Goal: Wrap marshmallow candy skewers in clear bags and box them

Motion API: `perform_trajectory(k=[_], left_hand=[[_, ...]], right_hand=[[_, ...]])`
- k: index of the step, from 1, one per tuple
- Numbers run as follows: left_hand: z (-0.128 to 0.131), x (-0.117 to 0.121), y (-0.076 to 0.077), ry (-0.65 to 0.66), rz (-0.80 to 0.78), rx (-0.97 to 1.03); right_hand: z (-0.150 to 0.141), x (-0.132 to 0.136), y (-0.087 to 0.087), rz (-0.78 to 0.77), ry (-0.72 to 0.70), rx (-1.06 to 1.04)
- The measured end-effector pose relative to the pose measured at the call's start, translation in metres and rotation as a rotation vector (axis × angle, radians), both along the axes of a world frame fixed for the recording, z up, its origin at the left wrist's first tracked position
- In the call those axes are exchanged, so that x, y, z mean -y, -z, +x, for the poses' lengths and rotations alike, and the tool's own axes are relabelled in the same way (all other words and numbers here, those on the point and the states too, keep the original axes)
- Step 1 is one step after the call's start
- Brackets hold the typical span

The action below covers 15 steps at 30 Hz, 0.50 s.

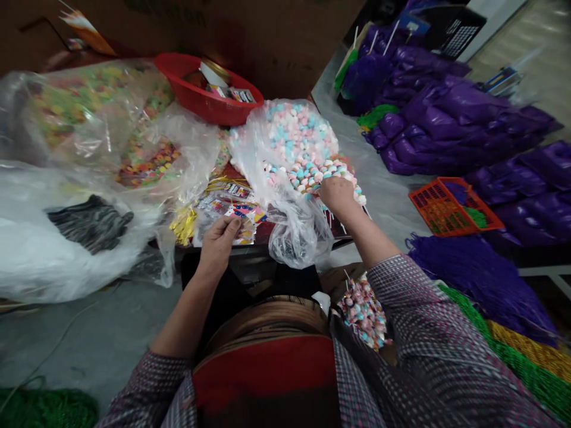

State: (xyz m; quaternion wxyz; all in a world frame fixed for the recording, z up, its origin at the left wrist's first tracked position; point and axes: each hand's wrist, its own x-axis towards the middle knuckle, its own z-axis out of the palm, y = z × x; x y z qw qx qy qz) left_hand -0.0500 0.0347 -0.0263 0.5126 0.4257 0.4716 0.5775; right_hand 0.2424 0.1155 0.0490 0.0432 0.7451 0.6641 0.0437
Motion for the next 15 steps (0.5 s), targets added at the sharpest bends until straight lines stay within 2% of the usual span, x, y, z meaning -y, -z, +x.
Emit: perform_trajectory(k=[4, 9, 12, 15], left_hand=[[0.001, -0.003, 0.000, -0.034, -0.016, 0.109], [0.001, -0.007, -0.004, -0.068, -0.032, 0.176], [-0.001, -0.008, -0.007, -0.050, -0.005, 0.221], [-0.001, -0.009, -0.009, -0.024, 0.019, 0.252]], right_hand=[[0.001, 0.004, -0.006, -0.016, 0.095, 0.011], [0.006, 0.023, -0.013, 0.089, 0.144, -0.094], [0.009, 0.043, -0.010, 0.219, 0.064, -0.307], [0.011, 0.065, 0.000, 0.327, -0.096, -0.625]])
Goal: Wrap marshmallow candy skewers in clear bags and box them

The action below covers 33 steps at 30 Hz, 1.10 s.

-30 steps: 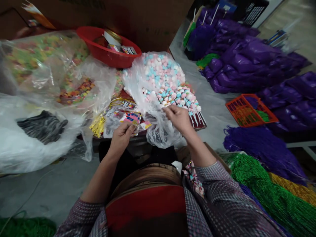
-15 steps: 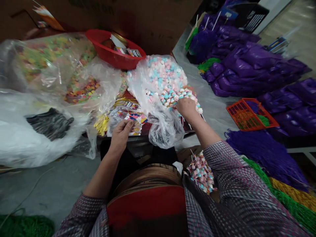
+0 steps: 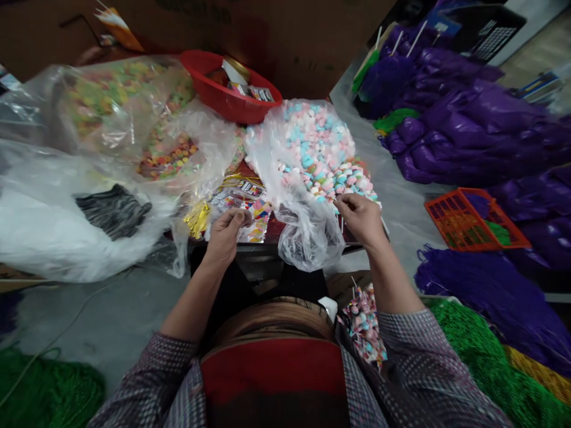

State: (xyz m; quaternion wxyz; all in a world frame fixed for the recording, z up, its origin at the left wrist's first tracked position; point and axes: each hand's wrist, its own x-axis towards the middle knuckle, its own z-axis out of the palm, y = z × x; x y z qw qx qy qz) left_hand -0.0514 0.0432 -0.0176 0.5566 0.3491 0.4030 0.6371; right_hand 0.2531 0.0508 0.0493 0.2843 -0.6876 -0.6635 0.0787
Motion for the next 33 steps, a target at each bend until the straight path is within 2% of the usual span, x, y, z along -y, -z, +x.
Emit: perform_trajectory(k=[4, 9, 16, 26, 33], left_hand=[[0.000, 0.000, 0.000, 0.002, 0.034, 0.016], [-0.001, 0.001, 0.004, 0.022, 0.088, -0.006], [-0.002, 0.003, 0.004, 0.063, 0.144, -0.016], [-0.008, 0.005, 0.009, 0.097, 0.221, -0.056], [-0.013, 0.004, 0.011, 0.101, 0.324, -0.213]], right_hand=[[-0.002, 0.024, 0.011, 0.104, -0.201, -0.252], [-0.007, 0.039, 0.016, 0.128, -0.303, -0.300], [-0.009, 0.047, 0.018, 0.145, -0.334, -0.259], [-0.015, 0.060, -0.001, 0.167, -0.447, -0.163], [-0.006, 0.057, 0.002, 0.278, -0.481, 0.120]])
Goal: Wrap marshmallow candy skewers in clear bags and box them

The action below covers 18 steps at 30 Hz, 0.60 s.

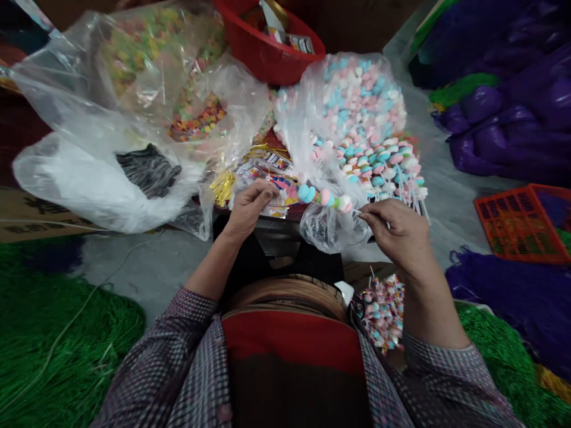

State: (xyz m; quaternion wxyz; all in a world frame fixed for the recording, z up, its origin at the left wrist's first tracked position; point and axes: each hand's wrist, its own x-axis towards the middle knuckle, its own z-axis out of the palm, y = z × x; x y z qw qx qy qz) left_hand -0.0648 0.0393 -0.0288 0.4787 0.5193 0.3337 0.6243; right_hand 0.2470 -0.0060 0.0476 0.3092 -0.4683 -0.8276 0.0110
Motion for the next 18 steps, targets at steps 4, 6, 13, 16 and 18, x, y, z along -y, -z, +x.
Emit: perform_trajectory(k=[4, 6, 13, 16, 18], left_hand=[[-0.007, -0.004, -0.002, -0.009, 0.100, -0.209], [-0.009, -0.007, -0.002, -0.021, 0.183, -0.306], [-0.003, -0.007, -0.006, -0.058, 0.338, -0.516], [0.002, -0.002, -0.012, -0.021, 0.252, -0.517], [0.003, 0.001, -0.019, 0.019, 0.157, -0.482]], right_hand=[[0.008, 0.000, 0.001, 0.071, -0.001, 0.066], [0.009, 0.001, -0.002, 0.058, -0.005, 0.047], [0.000, 0.007, 0.001, -0.065, 0.035, -0.124], [-0.001, 0.009, 0.012, -0.101, 0.050, -0.104], [0.000, 0.009, 0.018, -0.123, 0.069, -0.107]])
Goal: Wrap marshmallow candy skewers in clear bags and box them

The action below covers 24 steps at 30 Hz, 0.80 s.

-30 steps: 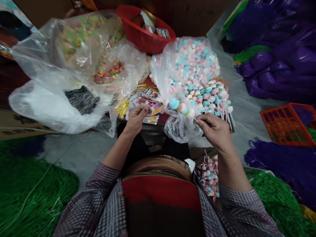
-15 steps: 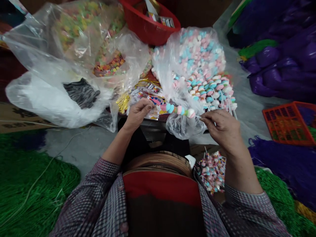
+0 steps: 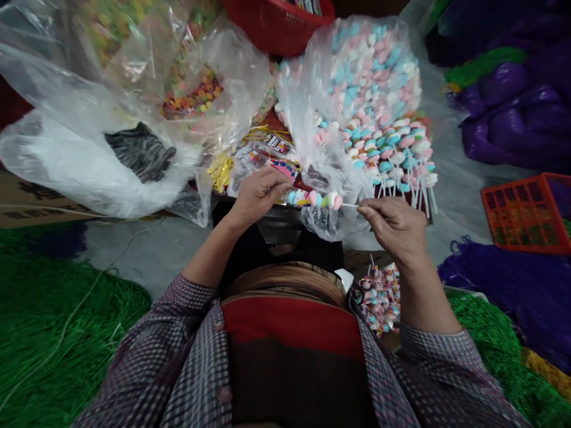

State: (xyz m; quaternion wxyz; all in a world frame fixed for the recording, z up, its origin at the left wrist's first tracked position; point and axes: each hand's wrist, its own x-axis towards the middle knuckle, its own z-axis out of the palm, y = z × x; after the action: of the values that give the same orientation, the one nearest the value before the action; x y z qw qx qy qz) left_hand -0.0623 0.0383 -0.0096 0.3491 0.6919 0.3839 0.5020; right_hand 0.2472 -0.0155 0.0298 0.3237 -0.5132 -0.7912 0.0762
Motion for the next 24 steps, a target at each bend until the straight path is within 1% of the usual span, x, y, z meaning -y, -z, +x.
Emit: perform_trajectory(k=[2, 5, 8, 10, 12, 15, 17, 19, 20, 22, 24], left_hand=[[-0.001, 0.002, -0.007, 0.056, -0.115, 0.014], [-0.004, 0.004, -0.017, 0.221, -0.249, -0.029], [-0.005, 0.003, -0.024, 0.369, -0.265, -0.120], [-0.003, 0.001, -0.026, 0.403, -0.217, -0.179], [-0.001, -0.002, -0.026, 0.368, -0.143, -0.221], [0.004, -0.008, -0.022, 0.268, -0.041, -0.254], [0.008, -0.013, -0.019, 0.221, -0.009, -0.252], [0.013, -0.018, -0.019, 0.191, 0.017, -0.252], [0.016, -0.020, -0.022, 0.172, 0.034, -0.249], [0.020, -0.020, -0.034, 0.128, 0.060, -0.219], [0.023, -0.011, -0.052, 0.079, 0.050, -0.134]], right_hand=[[0.001, 0.001, 0.003, -0.006, 0.018, -0.018], [0.000, 0.002, 0.002, -0.006, 0.044, -0.036], [-0.003, 0.004, 0.000, -0.033, 0.056, -0.081], [-0.003, 0.006, 0.000, -0.073, 0.045, -0.111], [-0.001, 0.007, 0.001, -0.120, 0.027, -0.129], [0.001, 0.008, 0.003, -0.213, 0.005, -0.182], [0.000, 0.010, 0.005, -0.318, -0.003, -0.258], [-0.007, 0.013, 0.008, -0.470, -0.001, -0.382], [-0.012, 0.014, 0.012, -0.555, 0.006, -0.463], [-0.023, 0.017, 0.020, -0.691, 0.033, -0.658], [-0.036, 0.019, 0.030, -0.743, 0.061, -0.861]])
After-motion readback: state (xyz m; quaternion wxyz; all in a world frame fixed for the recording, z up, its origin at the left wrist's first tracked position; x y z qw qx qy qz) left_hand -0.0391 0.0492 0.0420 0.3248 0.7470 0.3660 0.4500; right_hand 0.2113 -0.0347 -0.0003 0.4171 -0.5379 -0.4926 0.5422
